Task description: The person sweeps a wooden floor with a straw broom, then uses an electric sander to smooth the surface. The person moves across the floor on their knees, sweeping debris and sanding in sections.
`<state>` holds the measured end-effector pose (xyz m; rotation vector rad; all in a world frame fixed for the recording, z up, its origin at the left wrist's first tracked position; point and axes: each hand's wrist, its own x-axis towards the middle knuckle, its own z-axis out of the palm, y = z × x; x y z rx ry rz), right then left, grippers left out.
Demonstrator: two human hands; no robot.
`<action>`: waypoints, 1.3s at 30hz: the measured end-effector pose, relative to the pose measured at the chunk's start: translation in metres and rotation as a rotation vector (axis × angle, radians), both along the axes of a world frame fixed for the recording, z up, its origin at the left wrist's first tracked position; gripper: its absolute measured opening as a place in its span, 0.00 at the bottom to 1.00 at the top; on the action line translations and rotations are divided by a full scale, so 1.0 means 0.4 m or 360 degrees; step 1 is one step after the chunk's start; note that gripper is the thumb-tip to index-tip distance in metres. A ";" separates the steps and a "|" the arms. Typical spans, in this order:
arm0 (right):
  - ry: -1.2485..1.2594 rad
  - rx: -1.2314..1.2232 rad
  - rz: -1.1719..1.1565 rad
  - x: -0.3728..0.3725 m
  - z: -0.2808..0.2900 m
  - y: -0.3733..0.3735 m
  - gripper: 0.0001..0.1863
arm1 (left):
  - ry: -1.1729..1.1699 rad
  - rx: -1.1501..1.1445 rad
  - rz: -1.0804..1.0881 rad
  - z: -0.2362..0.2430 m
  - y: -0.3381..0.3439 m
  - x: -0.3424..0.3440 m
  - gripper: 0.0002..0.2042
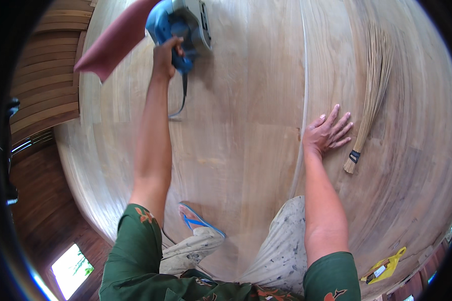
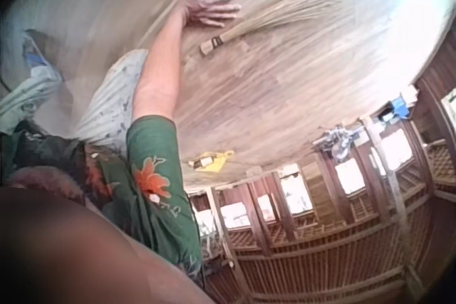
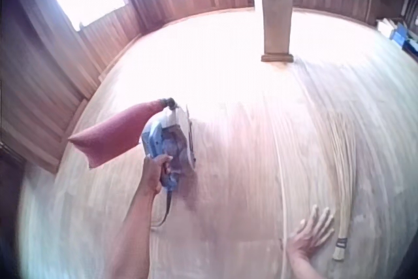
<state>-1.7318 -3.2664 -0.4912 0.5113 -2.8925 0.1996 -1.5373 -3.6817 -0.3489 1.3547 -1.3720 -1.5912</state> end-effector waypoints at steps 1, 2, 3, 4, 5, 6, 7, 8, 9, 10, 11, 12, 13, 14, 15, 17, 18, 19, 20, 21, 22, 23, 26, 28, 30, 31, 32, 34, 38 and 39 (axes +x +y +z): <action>-0.0014 -0.0014 -0.0008 0.000 0.001 -0.001 0.32 | 0.0028 -0.0028 0.0008 0.007 0.065 0.032 0.04; -0.0012 -0.0020 -0.0011 0.000 0.002 -0.002 0.32 | 0.0036 -0.0004 0.0059 0.009 0.135 0.065 0.06; -0.0005 -0.0024 -0.0015 0.000 0.002 -0.003 0.32 | 0.0022 0.0013 0.0049 0.013 0.210 0.103 0.09; -0.0006 -0.0016 -0.0015 0.000 0.001 -0.004 0.32 | 0.0026 0.0045 0.0079 0.014 0.290 0.140 0.09; -0.0005 -0.0010 -0.0015 0.000 0.001 -0.005 0.32 | 0.0065 0.0042 0.0075 0.019 0.372 0.179 0.09; 0.0012 -0.0005 -0.0010 0.000 0.000 -0.004 0.32 | -0.0021 0.0109 0.0111 0.025 0.452 0.220 0.10; -0.0006 -0.0010 -0.0012 0.000 -0.002 -0.004 0.32 | -0.0034 0.0100 0.0108 0.034 0.536 0.260 0.10; -0.0005 -0.0015 -0.0012 0.000 -0.003 -0.003 0.32 | -0.0081 0.0153 0.0161 0.042 0.615 0.295 0.11; 0.0023 -0.0022 -0.0006 0.000 -0.005 -0.003 0.32 | -0.0106 0.0213 0.0224 0.052 0.692 0.325 0.11; -0.0001 -0.0039 -0.0017 0.000 -0.007 -0.003 0.32 | -0.0106 0.0243 0.0237 0.066 0.763 0.355 0.12; 0.0000 -0.0054 -0.0016 0.000 -0.008 -0.003 0.32 | -0.0167 0.0259 0.0257 0.076 0.825 0.380 0.12; 0.0023 -0.0078 -0.0007 -0.001 -0.010 -0.003 0.32 | -0.0221 0.0301 0.0253 0.085 0.875 0.400 0.13; -0.0004 -0.0063 -0.0018 -0.001 -0.011 -0.003 0.32 | -0.0235 0.0304 0.0235 0.091 0.912 0.417 0.13; -0.0008 -0.0058 -0.0020 -0.001 -0.012 -0.004 0.32 | -0.0252 0.0314 0.0224 0.098 0.944 0.430 0.13; 0.0017 -0.0065 -0.0017 0.000 -0.014 -0.004 0.32 | -0.0271 0.0334 0.0224 0.100 0.963 0.437 0.13; -0.0006 -0.0076 -0.0027 0.000 -0.015 -0.006 0.32 | -0.0276 0.0324 0.0211 0.101 0.970 0.438 0.12; 0.0021 -0.0097 -0.0025 0.000 -0.015 -0.006 0.32 | -0.0290 0.0302 0.0196 0.099 0.956 0.432 0.12; 0.0003 -0.0094 -0.0031 0.000 -0.015 -0.007 0.32 | -0.0312 0.0286 0.0183 0.096 0.935 0.421 0.12; 0.0012 -0.0099 -0.0030 0.001 -0.014 -0.008 0.32 | -0.0287 0.0265 0.0158 0.092 0.903 0.404 0.12; 0.0034 -0.0107 -0.0026 0.001 -0.013 -0.009 0.32 | -0.0267 0.0244 0.0136 0.084 0.857 0.380 0.13; 0.0019 -0.0096 -0.0032 0.001 -0.010 -0.010 0.32 | -0.0246 0.0221 0.0115 0.077 0.804 0.350 0.13; 0.0016 -0.0086 -0.0031 0.002 -0.007 -0.010 0.32 | -0.0195 0.0198 0.0077 0.067 0.736 0.315 0.12; -0.0016 -0.0051 -0.0032 0.004 0.007 -0.012 0.32 | -0.0063 0.0045 -0.0042 0.042 0.520 0.183 0.10; -0.0041 -0.0025 -0.0029 0.007 0.018 -0.013 0.33 | 0.0019 -0.0016 -0.0116 0.030 0.369 0.073 0.07; -0.0035 -0.0011 -0.0024 0.008 0.027 -0.014 0.33 | 0.0023 -0.0027 -0.0185 0.030 0.221 -0.044 0.06; -0.0075 0.0003 -0.0036 0.009 0.032 -0.015 0.33 | 0.0019 -0.0028 -0.0183 0.030 0.156 -0.103 0.05; -0.0086 0.0006 -0.0039 0.009 0.035 -0.015 0.33 | -0.0014 -0.0018 -0.0175 0.029 0.096 -0.161 0.04; -0.0107 0.0026 -0.0042 0.009 0.039 -0.016 0.33 | -0.0061 0.0020 -0.0193 0.031 -0.002 -0.257 0.07; -0.0134 0.0036 -0.0034 0.007 0.042 -0.014 0.33 | -0.0010 -0.0021 -0.0185 0.017 -0.073 -0.363 0.09; -0.0123 0.0025 -0.0027 0.007 0.044 -0.014 0.33 | 0.0003 -0.0044 -0.0193 0.014 -0.068 -0.370 0.09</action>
